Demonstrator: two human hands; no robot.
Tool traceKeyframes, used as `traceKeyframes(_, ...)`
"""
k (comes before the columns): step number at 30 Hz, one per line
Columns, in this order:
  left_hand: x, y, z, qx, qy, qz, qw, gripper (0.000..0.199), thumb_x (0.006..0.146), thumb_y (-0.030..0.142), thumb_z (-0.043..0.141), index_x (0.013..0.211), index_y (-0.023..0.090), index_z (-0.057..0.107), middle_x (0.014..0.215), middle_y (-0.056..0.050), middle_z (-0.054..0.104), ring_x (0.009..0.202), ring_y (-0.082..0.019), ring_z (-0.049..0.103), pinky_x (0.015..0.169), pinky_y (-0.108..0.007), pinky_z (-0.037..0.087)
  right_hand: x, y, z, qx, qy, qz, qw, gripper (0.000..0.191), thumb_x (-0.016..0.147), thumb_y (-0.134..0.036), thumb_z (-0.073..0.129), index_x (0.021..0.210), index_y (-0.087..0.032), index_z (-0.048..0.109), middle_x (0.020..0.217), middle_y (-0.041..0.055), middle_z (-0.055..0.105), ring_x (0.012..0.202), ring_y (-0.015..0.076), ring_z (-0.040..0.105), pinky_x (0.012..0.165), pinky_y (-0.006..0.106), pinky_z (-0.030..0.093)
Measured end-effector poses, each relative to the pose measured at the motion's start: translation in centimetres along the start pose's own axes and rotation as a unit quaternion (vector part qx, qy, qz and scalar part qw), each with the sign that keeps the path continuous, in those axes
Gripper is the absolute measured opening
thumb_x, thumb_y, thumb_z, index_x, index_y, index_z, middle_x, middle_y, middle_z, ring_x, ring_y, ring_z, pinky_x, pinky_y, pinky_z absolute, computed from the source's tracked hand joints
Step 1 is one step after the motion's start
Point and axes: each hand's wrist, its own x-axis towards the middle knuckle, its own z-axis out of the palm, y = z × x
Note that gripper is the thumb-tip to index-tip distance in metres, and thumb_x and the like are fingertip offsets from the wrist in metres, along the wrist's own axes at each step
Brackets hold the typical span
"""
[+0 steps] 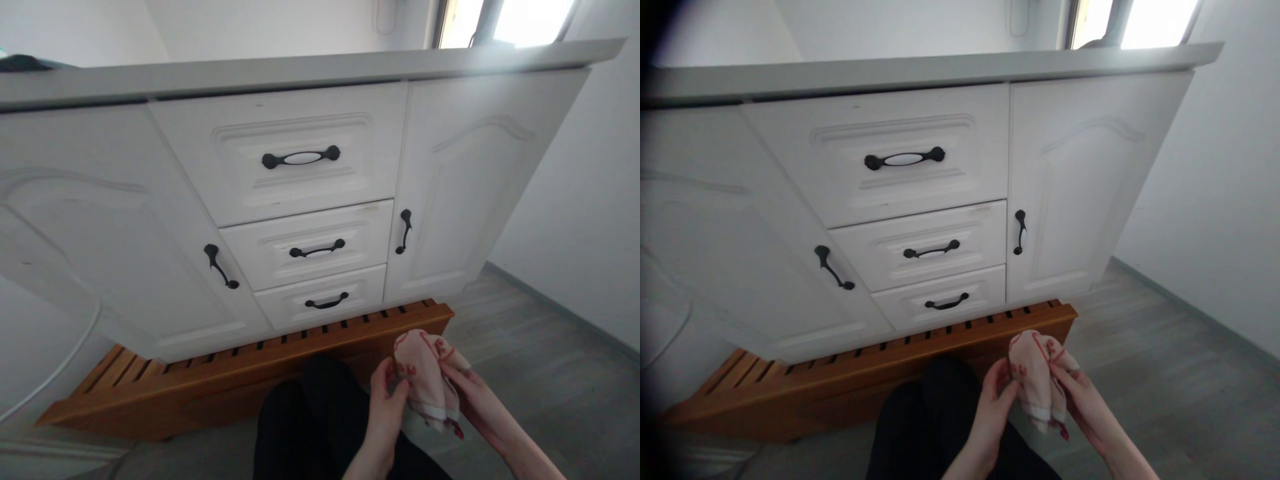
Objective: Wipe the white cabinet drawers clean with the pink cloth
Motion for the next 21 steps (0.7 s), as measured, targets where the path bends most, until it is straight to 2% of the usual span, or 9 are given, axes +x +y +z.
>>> traceKeyframes(1, -0.1, -0.3, 0.0, 0.018, 0.006, -0.009, 1.0, 0.081, 0.073, 0.052, 0.078, 0.139, 0.013, 0.051, 0.148, -0.017, 0.051, 0.139, -0.031, 0.046, 0.119, -0.04, 0.033, -0.1, -0.1, 0.0, -0.03, 0.015, -0.014, 0.999, 0.055, 0.076, -0.046, 0.085, 0.123, -0.022, 0.072, 0.127, 0.011, 0.07, 0.122, 0.0317, 0.063, 0.112, 0.045, 0.046)
traceKeyframes(3, -0.4, -0.5, 0.2, 0.009, -0.029, -0.007, 1.0, 0.088, 0.078, 0.065, 0.075, 0.142, 0.011, 0.047, 0.152, -0.019, 0.047, 0.141, -0.031, 0.043, 0.12, -0.04, 0.032, -0.4, -0.5, 0.4, -0.101, 0.031, -0.045, 0.993, 0.055, 0.073, -0.046, 0.085, 0.122, -0.023, 0.073, 0.132, 0.0101, 0.068, 0.124, 0.0334, 0.061, 0.112, 0.045, 0.045)
traceKeyframes(6, -1.1, 0.4, 0.9, -0.052, -0.116, 0.03, 0.991, 0.083, 0.083, 0.063, 0.075, 0.146, 0.015, 0.047, 0.153, -0.016, 0.047, 0.142, -0.03, 0.042, 0.121, -0.039, 0.032, -0.9, -1.0, 1.8, -0.198, 0.015, -0.064, 0.978, 0.053, 0.077, -0.051, 0.08, 0.122, -0.024, 0.074, 0.135, 0.0099, 0.066, 0.123, 0.0352, 0.061, 0.109, 0.046, 0.048)
traceKeyframes(8, -1.5, 1.1, 1.4, -0.072, -0.136, 0.047, 0.987, 0.086, 0.079, 0.058, 0.082, 0.147, 0.018, 0.047, 0.153, -0.014, 0.047, 0.143, -0.031, 0.042, 0.121, -0.04, 0.032, -1.2, -1.0, 2.7, -0.24, -0.004, -0.071, 0.968, 0.055, 0.077, -0.056, 0.077, 0.12, -0.023, 0.074, 0.13, 0.0114, 0.069, 0.121, 0.0359, 0.062, 0.109, 0.048, 0.048)
traceKeyframes(10, -1.5, 1.6, 1.5, -0.06, -0.119, 0.054, 0.99, 0.087, 0.074, 0.055, 0.087, 0.144, 0.02, 0.05, 0.15, -0.013, 0.051, 0.14, -0.034, 0.044, 0.118, -0.042, 0.035, -1.2, -1.1, 3.2, -0.277, -0.021, -0.078, 0.957, 0.058, 0.076, -0.06, 0.076, 0.119, -0.021, 0.074, 0.127, 0.0128, 0.07, 0.12, 0.0363, 0.062, 0.111, 0.051, 0.045)
traceKeyframes(13, -1.2, 1.9, 1.2, -0.049, -0.083, 0.051, 0.994, 0.069, 0.078, 0.059, 0.081, 0.13, 0.017, 0.063, 0.132, -0.013, 0.065, 0.127, -0.036, 0.056, 0.11, -0.044, 0.042, -1.5, -1.6, 2.9, -0.315, -0.052, -0.071, 0.945, 0.067, 0.074, -0.06, 0.079, 0.127, -0.021, 0.069, 0.136, 0.0148, 0.065, 0.127, 0.0372, 0.058, 0.113, 0.051, 0.043)
traceKeyframes(17, -0.7, 1.7, 1.2, -0.092, -0.078, 0.018, 0.993, 0.067, 0.082, 0.066, 0.072, 0.127, 0.018, 0.065, 0.13, -0.011, 0.066, 0.124, -0.034, 0.058, 0.106, -0.042, 0.043, -2.2, -2.5, 1.9, -0.252, -0.144, -0.011, 0.957, 0.083, 0.077, -0.063, 0.076, 0.148, -0.026, 0.052, 0.156, 0.0131, 0.046, 0.141, 0.0337, 0.046, 0.113, 0.046, 0.045)
traceKeyframes(19, -0.6, 1.5, 1.5, -0.051, -0.062, 0.032, 0.996, 0.062, 0.084, 0.065, 0.07, 0.126, 0.02, 0.066, 0.128, -0.01, 0.066, 0.123, -0.032, 0.057, 0.107, -0.04, 0.042, -2.3, -2.4, 1.9, -0.233, -0.123, -0.003, 0.965, 0.075, 0.085, -0.07, 0.064, 0.143, -0.025, 0.055, 0.151, 0.0134, 0.052, 0.136, 0.0324, 0.051, 0.108, 0.045, 0.049)
traceKeyframes(21, -0.5, 1.2, 1.8, 0.028, -0.04, 0.061, 0.997, 0.054, 0.085, 0.063, 0.066, 0.115, 0.018, 0.071, 0.117, -0.01, 0.066, 0.115, -0.03, 0.059, 0.104, -0.038, 0.043, -1.9, -2.0, 1.9, -0.276, -0.057, -0.024, 0.959, 0.066, 0.081, -0.073, 0.065, 0.121, -0.02, 0.068, 0.125, 0.0135, 0.068, 0.117, 0.0318, 0.063, 0.098, 0.042, 0.054)
